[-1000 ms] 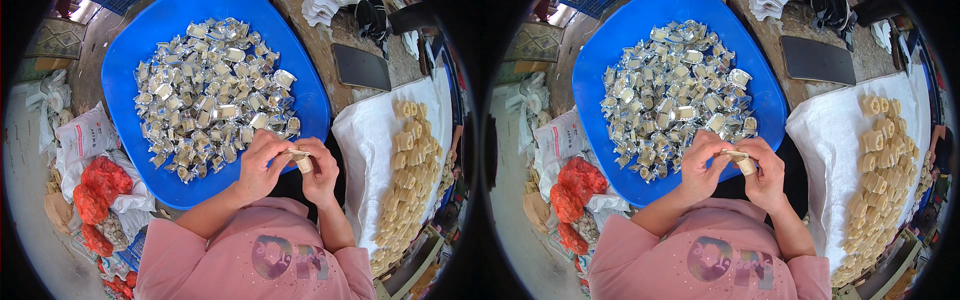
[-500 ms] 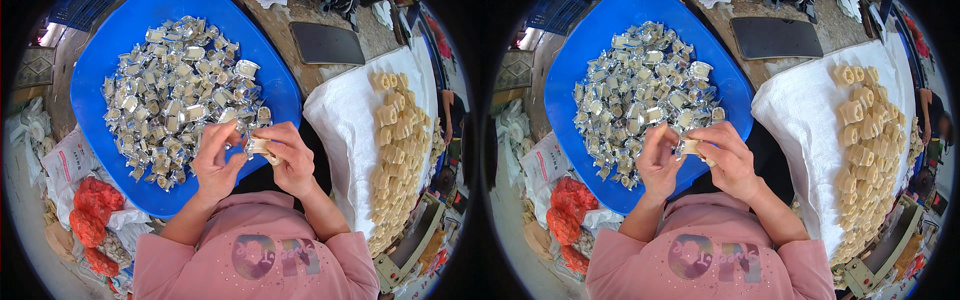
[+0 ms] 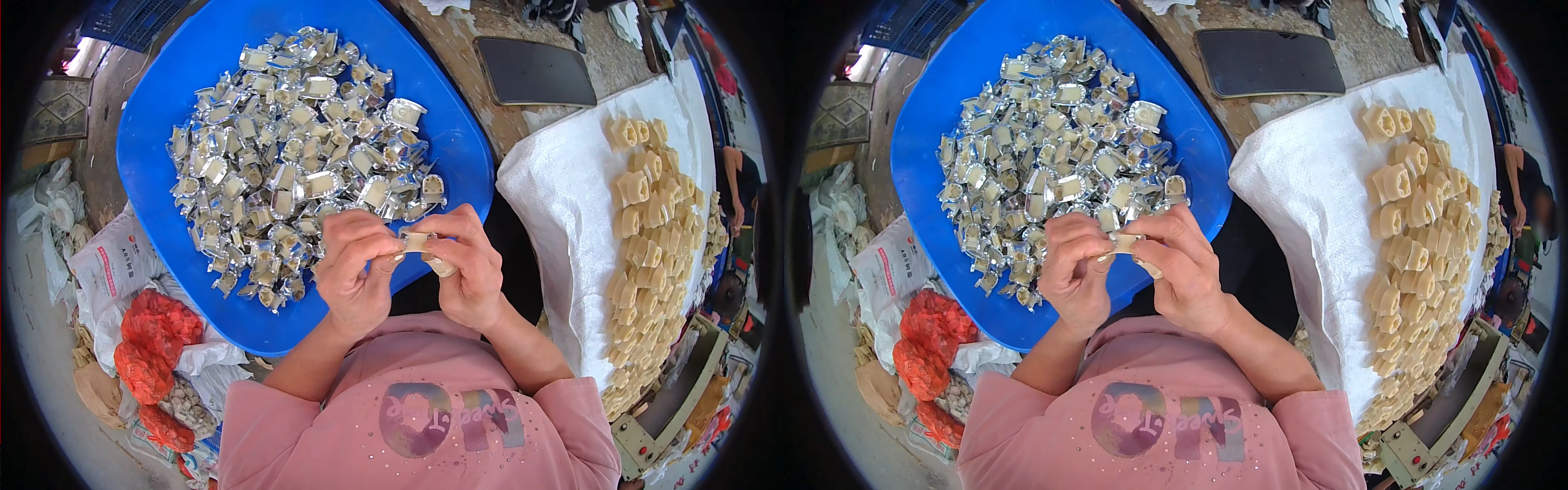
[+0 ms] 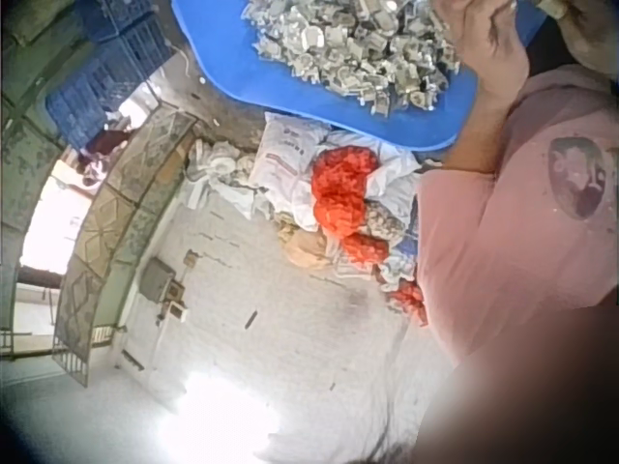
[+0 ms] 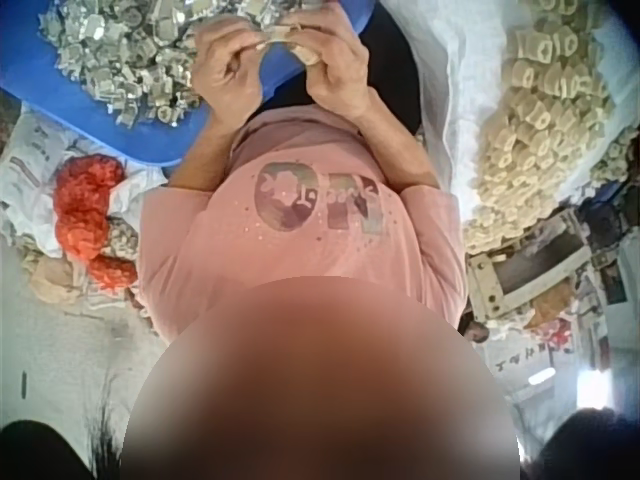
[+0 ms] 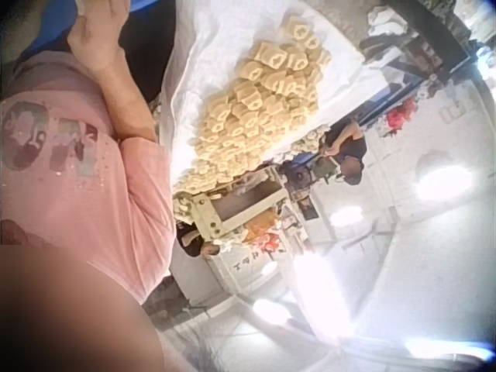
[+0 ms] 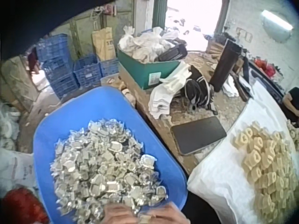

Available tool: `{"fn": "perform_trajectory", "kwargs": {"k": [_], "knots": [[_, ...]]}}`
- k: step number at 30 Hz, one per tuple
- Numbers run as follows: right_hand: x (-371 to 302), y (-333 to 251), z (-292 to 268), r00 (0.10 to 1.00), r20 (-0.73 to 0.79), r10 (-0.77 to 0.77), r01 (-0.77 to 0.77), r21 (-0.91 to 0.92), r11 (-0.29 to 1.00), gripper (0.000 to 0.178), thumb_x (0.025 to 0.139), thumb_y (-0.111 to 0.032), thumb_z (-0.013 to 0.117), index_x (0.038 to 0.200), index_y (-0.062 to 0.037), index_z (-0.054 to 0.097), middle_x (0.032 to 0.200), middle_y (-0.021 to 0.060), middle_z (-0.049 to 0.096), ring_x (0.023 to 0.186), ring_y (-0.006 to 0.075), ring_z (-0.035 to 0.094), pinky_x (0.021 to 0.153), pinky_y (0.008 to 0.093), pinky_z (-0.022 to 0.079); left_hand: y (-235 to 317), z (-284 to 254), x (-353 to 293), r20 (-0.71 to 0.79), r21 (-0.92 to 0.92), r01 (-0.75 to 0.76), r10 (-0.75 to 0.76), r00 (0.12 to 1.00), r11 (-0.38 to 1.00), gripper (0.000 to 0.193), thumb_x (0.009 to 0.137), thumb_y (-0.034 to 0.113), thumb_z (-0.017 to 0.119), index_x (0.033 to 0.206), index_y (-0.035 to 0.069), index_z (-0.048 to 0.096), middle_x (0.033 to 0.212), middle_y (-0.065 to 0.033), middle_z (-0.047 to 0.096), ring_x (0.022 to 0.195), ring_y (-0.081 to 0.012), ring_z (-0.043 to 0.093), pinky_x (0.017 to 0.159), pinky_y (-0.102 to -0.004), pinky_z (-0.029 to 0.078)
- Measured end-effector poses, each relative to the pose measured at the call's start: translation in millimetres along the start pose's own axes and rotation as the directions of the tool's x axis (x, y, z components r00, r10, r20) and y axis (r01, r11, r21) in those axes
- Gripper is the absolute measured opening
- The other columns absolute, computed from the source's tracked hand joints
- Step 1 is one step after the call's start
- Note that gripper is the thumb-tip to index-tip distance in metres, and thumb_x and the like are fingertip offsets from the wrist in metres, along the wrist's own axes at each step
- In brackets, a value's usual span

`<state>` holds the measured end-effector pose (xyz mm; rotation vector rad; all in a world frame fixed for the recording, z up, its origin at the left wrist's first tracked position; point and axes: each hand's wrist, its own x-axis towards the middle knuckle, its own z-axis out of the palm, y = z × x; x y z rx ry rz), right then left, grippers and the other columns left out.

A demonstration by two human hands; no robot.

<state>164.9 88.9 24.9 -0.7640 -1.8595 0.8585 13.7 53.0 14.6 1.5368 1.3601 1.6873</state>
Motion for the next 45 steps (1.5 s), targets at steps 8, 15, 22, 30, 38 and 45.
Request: {"fn": "perform_trajectory", "kwargs": {"k": [8, 15, 22, 30, 38, 45], "knots": [[-7.6, 18.7, 6.1, 0.971, 0.087, 0.223, -0.223, -0.012, 0.975, 0.037, 0.068, 0.019, 0.056, 0.098, -0.0025, 0.058, 0.103, 0.0167, 0.062, 0.09, 0.0347, 0.061, 0.075, 0.0383, 0.05, -22.8, -18.6, 0.2, 0.244, 0.029, 0.335, -0.332, 0.911, 0.942, 0.013, 0.077, 0.006, 0.072, 0.089, 0.004, 0.066, 0.09, -0.0108, 0.063, 0.087, -0.0284, 0.059, 0.078, -0.0354, 0.048], [-14.2, 33.4, -0.6, 0.931, 0.158, 0.329, -0.253, -0.371, 0.894, 0.039, 0.068, 0.015, 0.059, 0.103, -0.0012, 0.061, 0.114, 0.0189, 0.059, 0.097, 0.0366, 0.059, 0.083, 0.0427, 0.05, -131.4, -99.9, 55.5, 0.159, 0.911, -0.049, -0.241, 0.957, 0.41, 0.032, 0.072, 0.001, 0.067, 0.101, 0.013, 0.069, 0.112, -0.0058, 0.059, 0.115, -0.03, 0.046, 0.094, -0.0463, 0.034], [-19.3, 35.2, -1.2, 0.922, 0.164, 0.351, -0.292, -0.299, 0.908, 0.032, 0.074, 0.006, 0.067, 0.104, -0.0021, 0.062, 0.112, 0.0154, 0.06, 0.098, 0.0348, 0.058, 0.082, 0.0405, 0.05, -183.3, -125.2, 65.7, 0.215, 0.976, -0.214, -0.292, 0.932, 0.036, 0.049, 0.07, 0.008, 0.069, 0.118, 0.016, 0.064, 0.123, -0.0056, 0.049, 0.121, -0.0288, 0.041, 0.097, -0.0459, 0.033], [-19.8, 36.0, -3.1, 0.912, 0.147, 0.383, -0.336, -0.268, 0.903, 0.032, 0.074, 0.007, 0.067, 0.104, -0.0023, 0.061, 0.109, 0.0151, 0.061, 0.098, 0.0346, 0.059, 0.081, 0.04, 0.05, -194.5, -128.3, 67.3, 0.203, 0.948, -0.147, -0.183, 0.962, 0.283, 0.027, 0.072, 0.008, 0.067, 0.098, 0.014, 0.07, 0.115, -0.0058, 0.051, 0.117, -0.03, 0.042, 0.095, -0.0475, 0.032], [-20.3, 37.0, -1.5, 0.913, 0.152, 0.38, -0.335, -0.255, 0.907, 0.032, 0.074, 0.008, 0.066, 0.104, -0.0021, 0.062, 0.105, 0.0153, 0.062, 0.096, 0.0351, 0.059, 0.079, 0.0408, 0.05, -191.9, -131.2, 54.1, 0.252, 0.948, -0.189, -0.239, 0.938, 0.257, 0.027, 0.072, 0.006, 0.07, 0.097, 0.017, 0.066, 0.115, -0.0056, 0.052, 0.117, -0.0292, 0.044, 0.096, -0.0476, 0.031], [-21.3, 37.1, -2.0, 0.916, 0.182, 0.358, -0.286, -0.329, 0.9, 0.028, 0.074, 0.007, 0.065, 0.101, -0.001, 0.063, 0.099, 0.0152, 0.063, 0.092, 0.0344, 0.06, 0.078, 0.0408, 0.05, -198.7, -120.3, 65.8, 0.182, 0.983, -0.16, -0.306, 0.934, 0.094, 0.041, 0.072, 0.004, 0.065, 0.109, 0.02, 0.063, 0.106, -0.0043, 0.053, 0.108, -0.0267, 0.047, 0.09, -0.0449, 0.034]]}}
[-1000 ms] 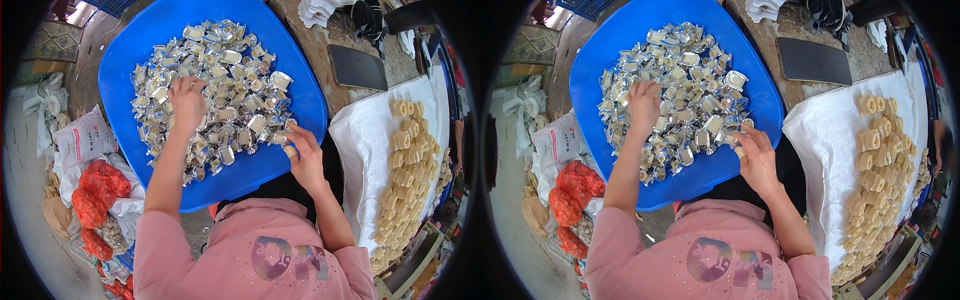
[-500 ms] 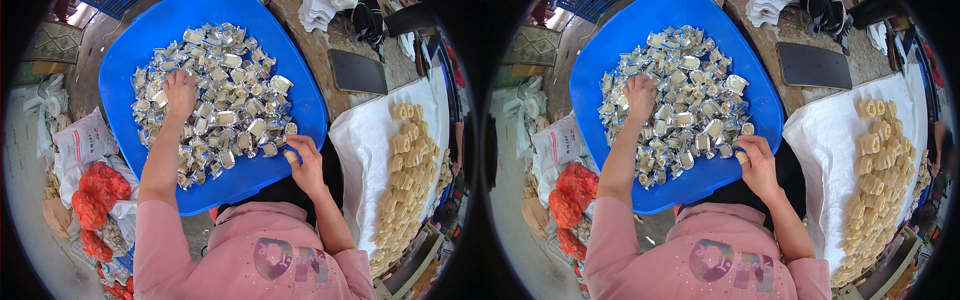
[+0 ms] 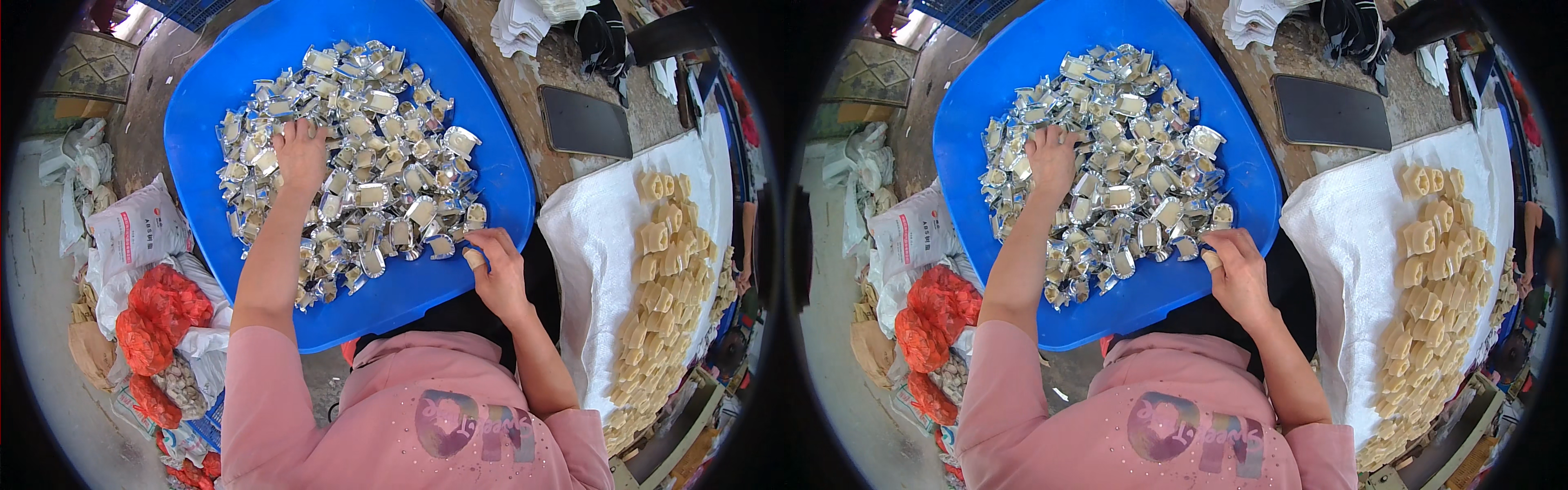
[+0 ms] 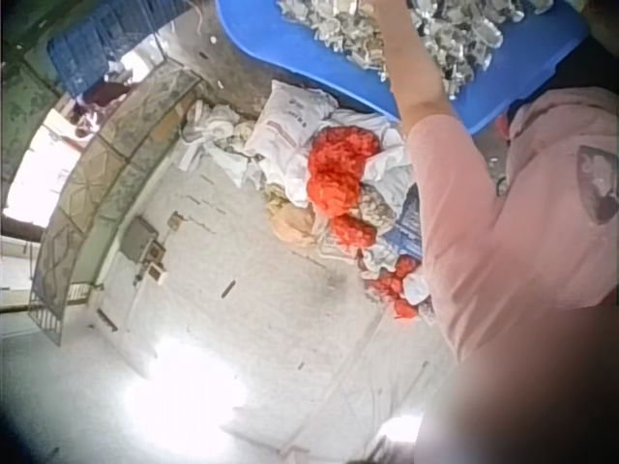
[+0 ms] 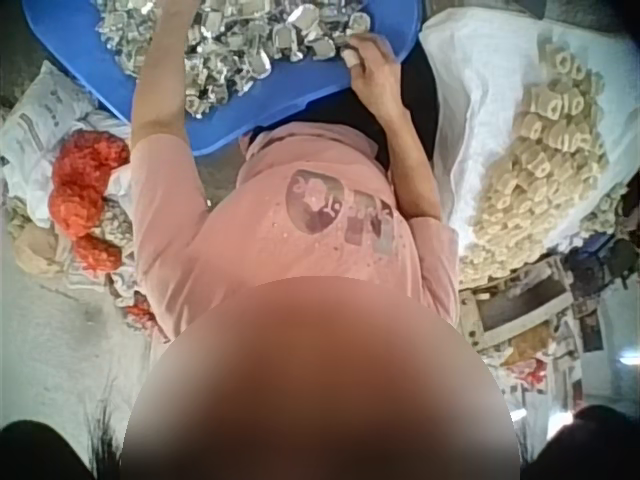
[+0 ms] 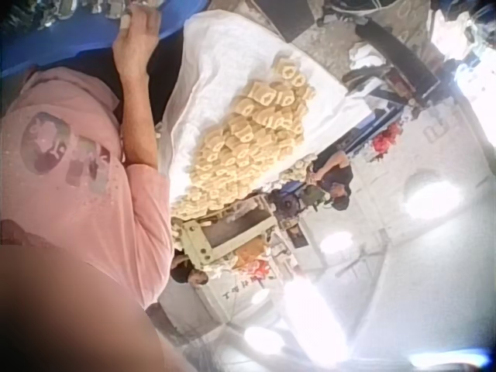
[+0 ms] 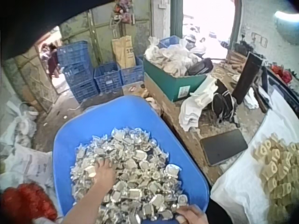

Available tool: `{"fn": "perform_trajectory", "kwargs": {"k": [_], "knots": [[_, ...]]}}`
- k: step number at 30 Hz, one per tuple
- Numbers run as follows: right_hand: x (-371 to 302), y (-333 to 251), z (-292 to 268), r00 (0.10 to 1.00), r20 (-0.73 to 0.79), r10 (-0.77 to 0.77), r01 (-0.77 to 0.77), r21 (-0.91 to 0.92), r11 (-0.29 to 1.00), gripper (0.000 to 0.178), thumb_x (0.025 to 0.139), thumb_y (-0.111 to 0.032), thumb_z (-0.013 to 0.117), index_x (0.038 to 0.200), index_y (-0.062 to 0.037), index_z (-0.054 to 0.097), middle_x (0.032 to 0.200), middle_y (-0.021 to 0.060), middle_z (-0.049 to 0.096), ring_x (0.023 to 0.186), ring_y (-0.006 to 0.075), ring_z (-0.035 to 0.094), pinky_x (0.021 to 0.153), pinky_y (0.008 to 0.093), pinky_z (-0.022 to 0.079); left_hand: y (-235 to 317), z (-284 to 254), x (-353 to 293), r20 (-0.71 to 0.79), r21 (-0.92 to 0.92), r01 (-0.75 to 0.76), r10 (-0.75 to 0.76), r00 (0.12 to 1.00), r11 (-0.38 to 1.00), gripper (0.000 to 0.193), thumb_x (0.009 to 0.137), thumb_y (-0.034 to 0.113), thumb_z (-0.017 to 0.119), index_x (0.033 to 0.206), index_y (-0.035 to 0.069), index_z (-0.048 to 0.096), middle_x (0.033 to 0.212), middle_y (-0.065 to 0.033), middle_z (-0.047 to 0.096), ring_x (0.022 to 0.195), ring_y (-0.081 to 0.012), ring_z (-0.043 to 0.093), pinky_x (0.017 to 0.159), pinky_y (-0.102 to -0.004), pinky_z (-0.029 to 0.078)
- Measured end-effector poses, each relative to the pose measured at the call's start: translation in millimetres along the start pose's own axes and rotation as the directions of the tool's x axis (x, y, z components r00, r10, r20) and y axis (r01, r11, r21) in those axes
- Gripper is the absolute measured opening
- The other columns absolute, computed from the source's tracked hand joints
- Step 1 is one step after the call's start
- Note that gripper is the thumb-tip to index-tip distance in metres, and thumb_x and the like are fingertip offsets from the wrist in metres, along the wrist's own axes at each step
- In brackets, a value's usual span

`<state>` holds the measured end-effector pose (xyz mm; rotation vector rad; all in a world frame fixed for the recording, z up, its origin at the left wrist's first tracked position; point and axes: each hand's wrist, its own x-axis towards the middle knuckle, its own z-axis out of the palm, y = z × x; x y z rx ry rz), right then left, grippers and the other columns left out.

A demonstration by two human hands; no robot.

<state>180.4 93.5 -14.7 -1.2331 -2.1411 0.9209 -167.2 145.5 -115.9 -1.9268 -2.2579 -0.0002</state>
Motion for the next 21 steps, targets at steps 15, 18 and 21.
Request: {"fn": "perform_trajectory", "kwargs": {"k": [15, 18, 21], "knots": [[-1.4, 3.3, 0.5, 1.0, 0.012, -0.024, 0.024, -0.012, 1.0, 0.034, 0.069, 0.011, 0.06, 0.101, -0.0013, 0.064, 0.094, 0.0161, 0.064, 0.088, 0.0348, 0.062, 0.075, 0.0412, 0.052, 11.7, -28.5, 10.0, -0.11, -0.204, -0.056, 0.034, 0.993, 0.977, 0.036, 0.073, 0.005, 0.067, 0.108, 0.013, 0.065, 0.113, -0.0077, 0.054, 0.116, -0.0294, 0.044, 0.094, -0.0433, 0.034], [1.9, -1.0, -2.7, 0.997, 0.011, 0.074, -0.074, 0.15, 0.986, 0.028, 0.075, 0.006, 0.063, 0.101, -0.0022, 0.063, 0.093, 0.0142, 0.064, 0.086, 0.0297, 0.063, 0.075, 0.0371, 0.052, 25.3, -57.3, -1.8, -0.186, -0.48, -0.182, 0.103, 0.977, 0.858, 0.033, 0.072, -0.001, 0.067, 0.104, 0.008, 0.064, 0.113, -0.0101, 0.057, 0.111, -0.0317, 0.05, 0.093, -0.0442, 0.039], [7.3, -4.1, -5.9, 0.979, -0.025, 0.2, -0.174, 0.397, 0.901, 0.022, 0.081, 0.002, 0.065, 0.103, -0.002, 0.063, 0.091, 0.011, 0.065, 0.085, 0.0223, 0.064, 0.075, 0.0327, 0.052, 47.8, -88.5, -24.3, -0.262, -0.661, -0.352, 0.236, 0.936, 0.662, 0.033, 0.073, -0.006, 0.063, 0.104, 0.004, 0.064, 0.106, -0.0118, 0.061, 0.099, -0.0332, 0.058, 0.086, -0.0427, 0.047]]}}
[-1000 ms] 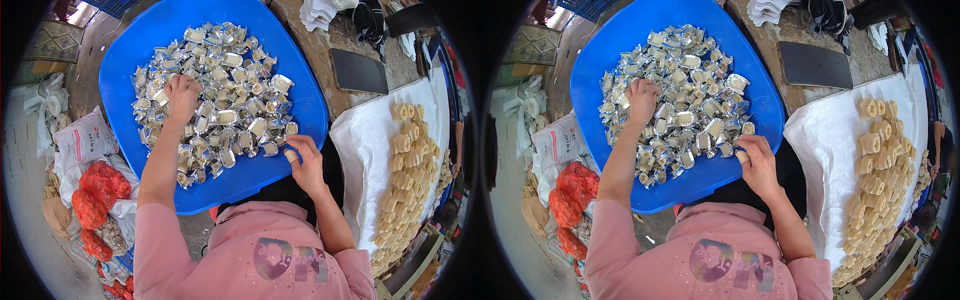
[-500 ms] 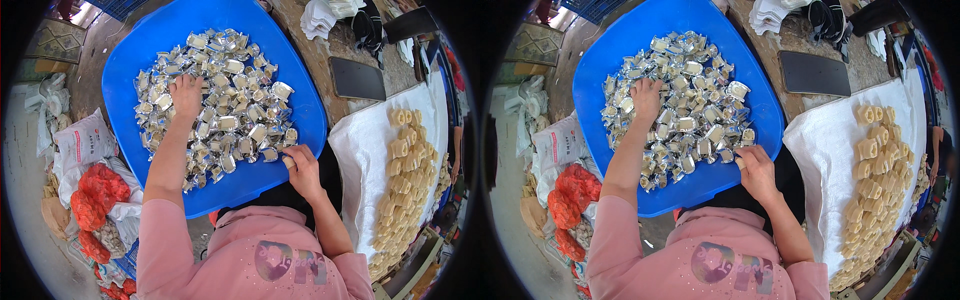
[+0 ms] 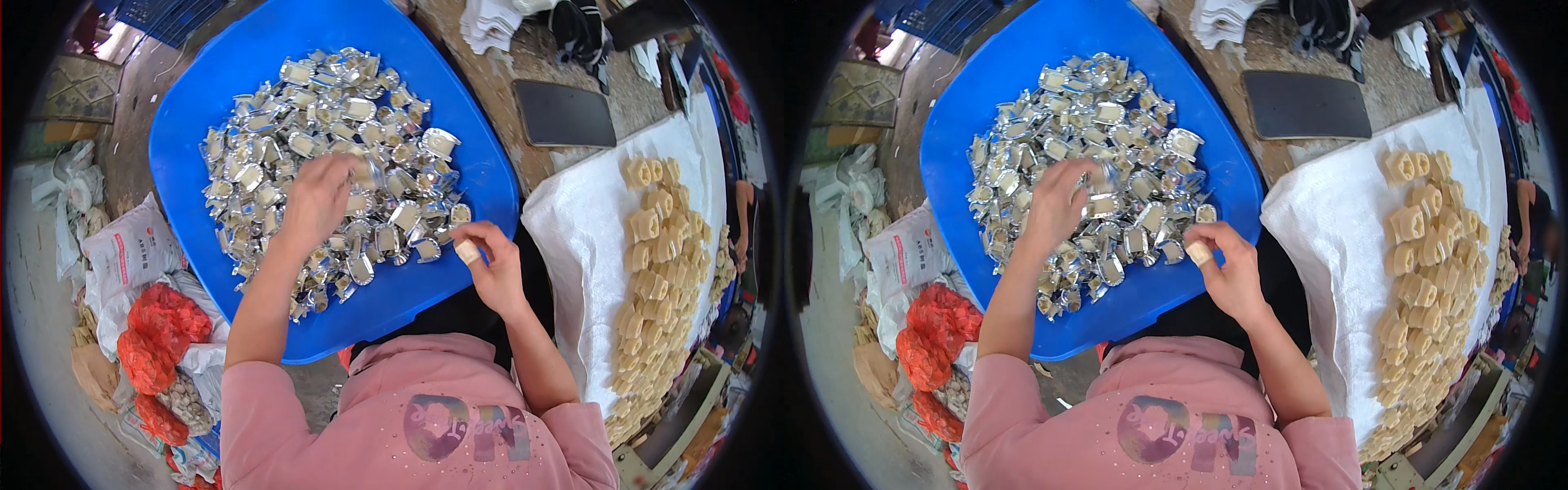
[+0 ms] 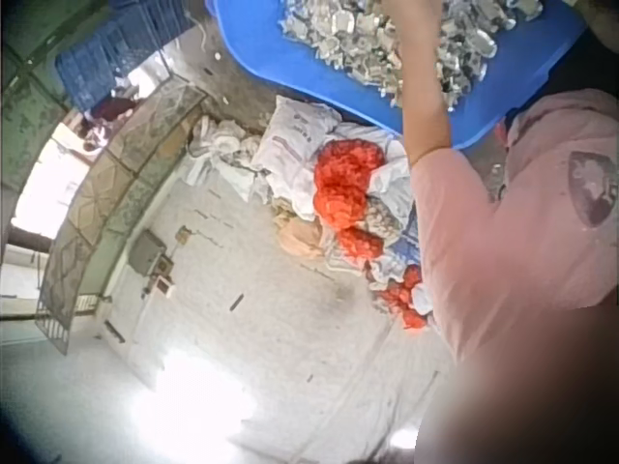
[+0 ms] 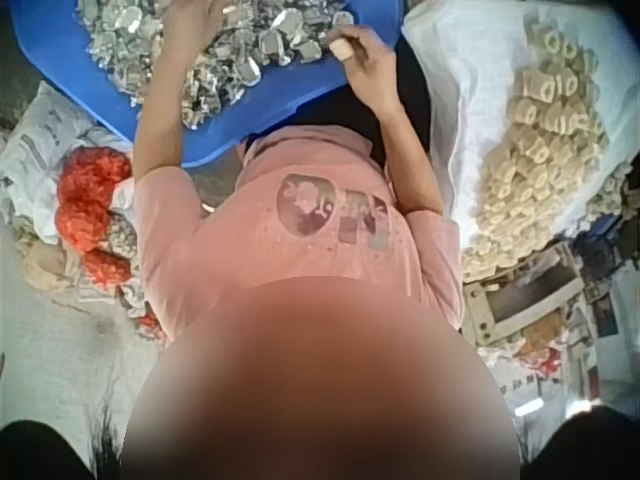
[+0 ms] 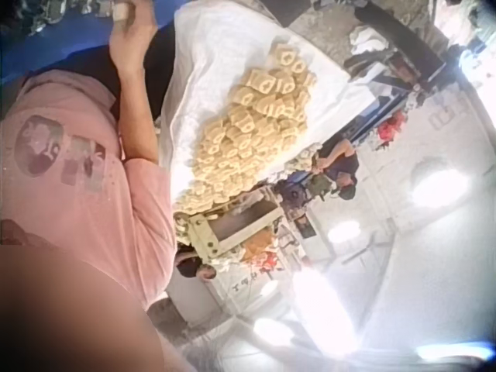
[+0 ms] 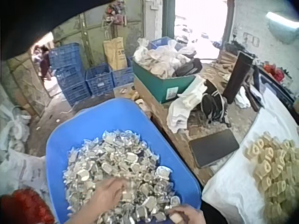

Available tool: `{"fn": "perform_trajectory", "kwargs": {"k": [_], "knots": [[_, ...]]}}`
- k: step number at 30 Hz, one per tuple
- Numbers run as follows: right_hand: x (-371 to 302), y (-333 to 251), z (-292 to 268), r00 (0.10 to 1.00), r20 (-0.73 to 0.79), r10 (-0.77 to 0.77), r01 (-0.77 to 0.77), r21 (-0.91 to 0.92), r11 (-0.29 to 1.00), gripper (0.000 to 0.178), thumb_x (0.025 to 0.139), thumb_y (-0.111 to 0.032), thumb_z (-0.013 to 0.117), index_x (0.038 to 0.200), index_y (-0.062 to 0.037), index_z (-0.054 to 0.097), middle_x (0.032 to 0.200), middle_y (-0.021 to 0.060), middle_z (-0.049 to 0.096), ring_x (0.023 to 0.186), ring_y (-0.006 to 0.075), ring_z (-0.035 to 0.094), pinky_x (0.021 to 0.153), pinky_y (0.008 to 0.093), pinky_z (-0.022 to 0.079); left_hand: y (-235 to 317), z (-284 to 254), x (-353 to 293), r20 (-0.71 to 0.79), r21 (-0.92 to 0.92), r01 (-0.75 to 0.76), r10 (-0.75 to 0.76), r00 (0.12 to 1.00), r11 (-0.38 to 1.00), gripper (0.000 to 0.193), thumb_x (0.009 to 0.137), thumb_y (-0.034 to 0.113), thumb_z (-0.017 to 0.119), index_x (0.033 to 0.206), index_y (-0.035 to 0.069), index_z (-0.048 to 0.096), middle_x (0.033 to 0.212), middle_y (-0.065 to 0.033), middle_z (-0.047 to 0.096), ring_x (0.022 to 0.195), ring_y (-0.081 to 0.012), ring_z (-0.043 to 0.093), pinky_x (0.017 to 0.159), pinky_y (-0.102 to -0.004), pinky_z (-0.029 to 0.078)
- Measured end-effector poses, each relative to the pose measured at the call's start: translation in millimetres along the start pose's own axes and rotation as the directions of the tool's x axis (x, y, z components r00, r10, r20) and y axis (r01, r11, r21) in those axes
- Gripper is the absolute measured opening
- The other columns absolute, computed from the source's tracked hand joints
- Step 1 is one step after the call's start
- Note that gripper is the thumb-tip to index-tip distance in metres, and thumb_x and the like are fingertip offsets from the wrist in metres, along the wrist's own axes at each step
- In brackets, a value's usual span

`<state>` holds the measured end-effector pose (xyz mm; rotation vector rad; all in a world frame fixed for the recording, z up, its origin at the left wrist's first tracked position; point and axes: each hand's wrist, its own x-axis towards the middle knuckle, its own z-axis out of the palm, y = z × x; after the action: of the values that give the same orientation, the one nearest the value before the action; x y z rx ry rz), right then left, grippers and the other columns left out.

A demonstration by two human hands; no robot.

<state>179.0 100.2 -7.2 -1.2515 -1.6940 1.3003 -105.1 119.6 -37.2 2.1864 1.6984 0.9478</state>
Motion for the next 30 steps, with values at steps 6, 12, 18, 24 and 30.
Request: {"fn": "perform_trajectory", "kwargs": {"k": [6, 12, 18, 24, 30], "knots": [[12.7, -0.8, 1.9, 0.998, 0.066, 0.023, -0.034, 0.176, 0.984, 0.03, 0.086, -0.004, 0.065, 0.115, -0.0023, 0.06, 0.109, 0.011, 0.06, 0.098, 0.019, 0.061, 0.081, 0.0307, 0.051, 63.8, -2.4, -15.6, 0.023, -0.131, -0.08, 0.084, 0.996, 0.988, 0.038, 0.072, -0.012, 0.061, 0.107, 0.003, 0.065, 0.103, -0.0126, 0.064, 0.089, -0.03, 0.064, 0.073, -0.0363, 0.055], [10.4, -4.9, 12.7, 0.968, 0.211, 0.135, -0.22, 0.454, 0.864, 0.032, 0.09, -0.001, 0.061, 0.121, 0.0013, 0.055, 0.115, 0.0091, 0.058, 0.106, 0.0168, 0.058, 0.092, 0.0306, 0.05, 92.3, 4.6, -23.4, -0.04, -0.294, -0.097, 0.089, 0.995, 0.951, 0.043, 0.069, -0.013, 0.065, 0.109, 0.001, 0.063, 0.11, -0.0127, 0.063, 0.097, -0.0311, 0.064, 0.078, -0.0377, 0.056], [5.8, -16.2, -0.9, 0.947, 0.298, 0.116, -0.267, 0.534, 0.802, 0.032, 0.088, 0.0, 0.065, 0.118, 0.0036, 0.056, 0.11, 0.0077, 0.06, 0.105, 0.0165, 0.059, 0.094, 0.0295, 0.049, 104.8, 6.0, -25.1, -0.05, -0.335, -0.112, 0.101, 0.994, 0.936, 0.039, 0.071, -0.015, 0.061, 0.108, -0.002, 0.065, 0.107, -0.0157, 0.065, 0.093, -0.0324, 0.066, 0.079, -0.0369, 0.056], [0.5, -28.5, -12.1, 0.959, 0.283, 0.026, -0.147, 0.415, 0.898, 0.024, 0.083, 0.002, 0.067, 0.106, 0.0021, 0.061, 0.104, 0.0093, 0.061, 0.095, 0.0166, 0.063, 0.086, 0.0291, 0.052, 118.1, 1.5, -20.0, -0.095, -0.381, -0.191, 0.167, 0.981, 0.905, 0.038, 0.071, -0.016, 0.06, 0.106, -0.003, 0.067, 0.104, -0.0158, 0.066, 0.087, -0.0303, 0.067, 0.071, -0.0368, 0.056], [-6.1, -30.3, -9.3, 0.969, 0.229, -0.098, 0.044, 0.229, 0.972, 0.02, 0.083, 0.004, 0.065, 0.102, 0.0028, 0.06, 0.103, 0.0119, 0.06, 0.094, 0.0159, 0.062, 0.08, 0.0276, 0.053, 125.6, -6.1, -20.0, -0.021, -0.368, -0.127, 0.128, 0.992, 0.921, 0.032, 0.074, -0.017, 0.061, 0.101, -0.002, 0.068, 0.102, -0.0169, 0.067, 0.084, -0.028, 0.067, 0.069, -0.0341, 0.054]]}}
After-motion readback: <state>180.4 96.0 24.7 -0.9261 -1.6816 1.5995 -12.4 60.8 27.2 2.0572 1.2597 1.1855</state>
